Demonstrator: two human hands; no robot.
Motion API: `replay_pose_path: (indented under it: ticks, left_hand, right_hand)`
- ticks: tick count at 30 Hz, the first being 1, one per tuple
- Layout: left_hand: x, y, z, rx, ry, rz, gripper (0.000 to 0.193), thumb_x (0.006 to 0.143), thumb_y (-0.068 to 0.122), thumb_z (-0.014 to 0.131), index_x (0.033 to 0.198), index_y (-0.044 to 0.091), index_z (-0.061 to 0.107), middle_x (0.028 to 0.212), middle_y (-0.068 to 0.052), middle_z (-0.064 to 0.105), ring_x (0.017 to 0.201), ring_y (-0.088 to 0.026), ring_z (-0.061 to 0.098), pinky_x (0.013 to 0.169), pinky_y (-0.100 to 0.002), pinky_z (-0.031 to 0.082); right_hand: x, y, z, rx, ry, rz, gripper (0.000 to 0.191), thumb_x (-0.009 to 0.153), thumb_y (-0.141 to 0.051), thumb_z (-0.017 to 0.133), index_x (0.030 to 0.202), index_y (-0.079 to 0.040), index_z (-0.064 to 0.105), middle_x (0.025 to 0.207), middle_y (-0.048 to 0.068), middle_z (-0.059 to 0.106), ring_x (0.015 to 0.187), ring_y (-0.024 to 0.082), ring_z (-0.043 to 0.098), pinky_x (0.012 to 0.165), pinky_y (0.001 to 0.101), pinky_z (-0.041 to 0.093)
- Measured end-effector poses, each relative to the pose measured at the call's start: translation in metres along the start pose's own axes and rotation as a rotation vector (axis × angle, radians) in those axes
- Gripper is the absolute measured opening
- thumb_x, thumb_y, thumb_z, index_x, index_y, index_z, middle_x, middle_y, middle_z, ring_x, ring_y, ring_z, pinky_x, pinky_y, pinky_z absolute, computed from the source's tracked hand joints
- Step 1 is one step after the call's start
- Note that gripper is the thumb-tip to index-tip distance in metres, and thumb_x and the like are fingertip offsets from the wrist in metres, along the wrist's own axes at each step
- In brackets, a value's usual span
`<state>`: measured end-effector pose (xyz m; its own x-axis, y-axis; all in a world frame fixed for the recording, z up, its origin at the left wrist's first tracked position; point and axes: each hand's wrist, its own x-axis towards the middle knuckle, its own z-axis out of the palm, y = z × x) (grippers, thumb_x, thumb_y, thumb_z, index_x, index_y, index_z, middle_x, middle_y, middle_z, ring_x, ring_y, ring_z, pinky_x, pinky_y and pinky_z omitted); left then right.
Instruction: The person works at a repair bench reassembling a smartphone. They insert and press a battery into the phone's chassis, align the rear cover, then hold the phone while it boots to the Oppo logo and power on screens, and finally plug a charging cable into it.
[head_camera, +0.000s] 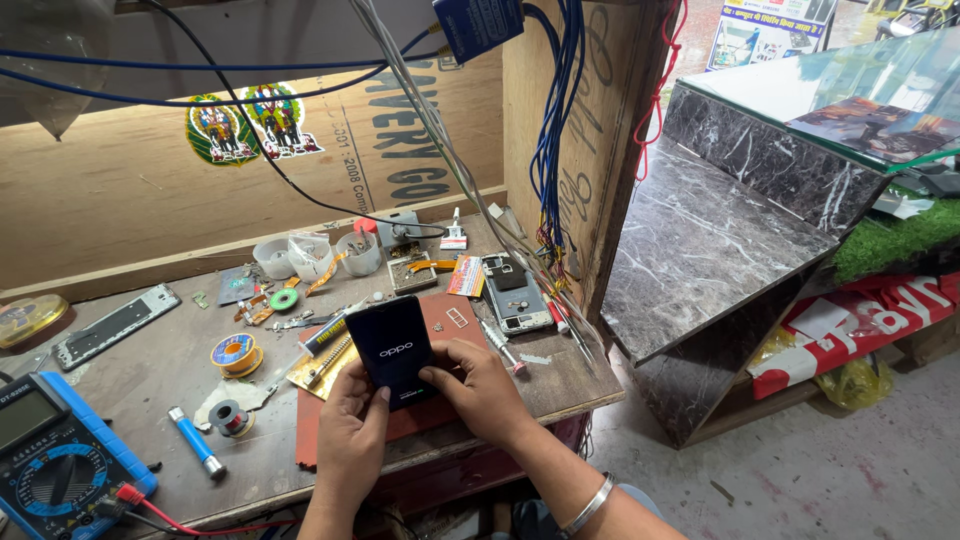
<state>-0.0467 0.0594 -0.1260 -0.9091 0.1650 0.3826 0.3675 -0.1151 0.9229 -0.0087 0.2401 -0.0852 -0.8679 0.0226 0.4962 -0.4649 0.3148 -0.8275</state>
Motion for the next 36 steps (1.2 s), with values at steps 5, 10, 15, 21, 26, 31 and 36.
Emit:
replay_pose_path:
  ticks: [5, 10, 15, 21, 26, 31, 36]
  left_hand:
    - [0.001, 0.0, 0.0, -0.009, -0.001, -0.01, 0.04, 0.093, -0.009, 0.055, 0.133, -0.003, 0.055, 0.117, -0.012, 0.071, 0.108, -0.015, 0.067, 0.094, -0.029, 0.053]
    - [0.001, -0.003, 0.001, -0.031, 0.002, 0.002, 0.039, 0.094, -0.009, 0.054, 0.132, -0.004, 0.055, 0.116, -0.012, 0.071, 0.108, -0.015, 0.067, 0.095, -0.028, 0.053]
    - [0.002, -0.004, -0.001, -0.009, -0.006, 0.029, 0.04, 0.093, -0.009, 0.055, 0.133, -0.003, 0.056, 0.115, -0.011, 0.071, 0.104, -0.015, 0.067, 0.092, -0.028, 0.052]
    - [-0.002, -0.005, -0.002, 0.003, -0.008, 0.017, 0.037, 0.094, -0.009, 0.056, 0.131, -0.004, 0.057, 0.113, -0.012, 0.07, 0.102, -0.015, 0.066, 0.09, -0.028, 0.052]
    - [-0.004, -0.007, 0.0, -0.023, -0.011, 0.003, 0.033, 0.094, -0.008, 0.054, 0.127, -0.004, 0.056, 0.113, -0.011, 0.071, 0.105, -0.015, 0.068, 0.093, -0.027, 0.053]
    - [-0.004, -0.018, 0.001, -0.045, -0.003, -0.005, 0.031, 0.094, -0.009, 0.054, 0.125, -0.005, 0.057, 0.109, -0.014, 0.073, 0.103, -0.017, 0.069, 0.093, -0.028, 0.052]
    - [-0.003, -0.027, -0.002, -0.025, 0.006, -0.037, 0.037, 0.091, -0.009, 0.054, 0.128, -0.005, 0.056, 0.113, -0.015, 0.073, 0.109, -0.018, 0.069, 0.096, -0.029, 0.05]
  right_hand:
    - [0.0, 0.001, 0.0, -0.008, 0.005, -0.003, 0.025, 0.091, -0.008, 0.071, 0.116, -0.006, 0.073, 0.102, 0.008, 0.077, 0.092, 0.019, 0.074, 0.08, 0.0311, 0.058]
    - [0.001, 0.001, 0.0, -0.017, 0.011, -0.006, 0.026, 0.091, -0.008, 0.071, 0.116, -0.006, 0.073, 0.102, 0.008, 0.077, 0.092, 0.019, 0.074, 0.08, 0.0312, 0.058]
    - [0.001, 0.001, -0.001, -0.049, 0.012, -0.027, 0.026, 0.091, -0.008, 0.072, 0.117, -0.006, 0.073, 0.102, 0.008, 0.077, 0.091, 0.019, 0.073, 0.079, 0.0314, 0.057]
    - [-0.001, 0.005, 0.002, 0.054, -0.01, 0.003, 0.025, 0.093, -0.008, 0.07, 0.118, -0.004, 0.072, 0.104, 0.008, 0.077, 0.094, 0.017, 0.072, 0.083, 0.0307, 0.058]
    - [-0.002, 0.007, 0.001, 0.022, -0.005, 0.03, 0.024, 0.092, -0.007, 0.071, 0.115, -0.002, 0.072, 0.101, 0.008, 0.075, 0.091, 0.014, 0.072, 0.081, 0.0298, 0.058]
    - [-0.001, 0.004, 0.0, 0.029, -0.004, 0.128, 0.019, 0.092, -0.006, 0.072, 0.11, -0.001, 0.073, 0.094, 0.009, 0.072, 0.086, 0.017, 0.07, 0.077, 0.0303, 0.056]
    - [0.004, -0.004, -0.001, 0.038, -0.013, 0.106, 0.018, 0.091, -0.004, 0.071, 0.108, 0.0, 0.072, 0.098, 0.008, 0.074, 0.09, 0.017, 0.072, 0.081, 0.0299, 0.056]
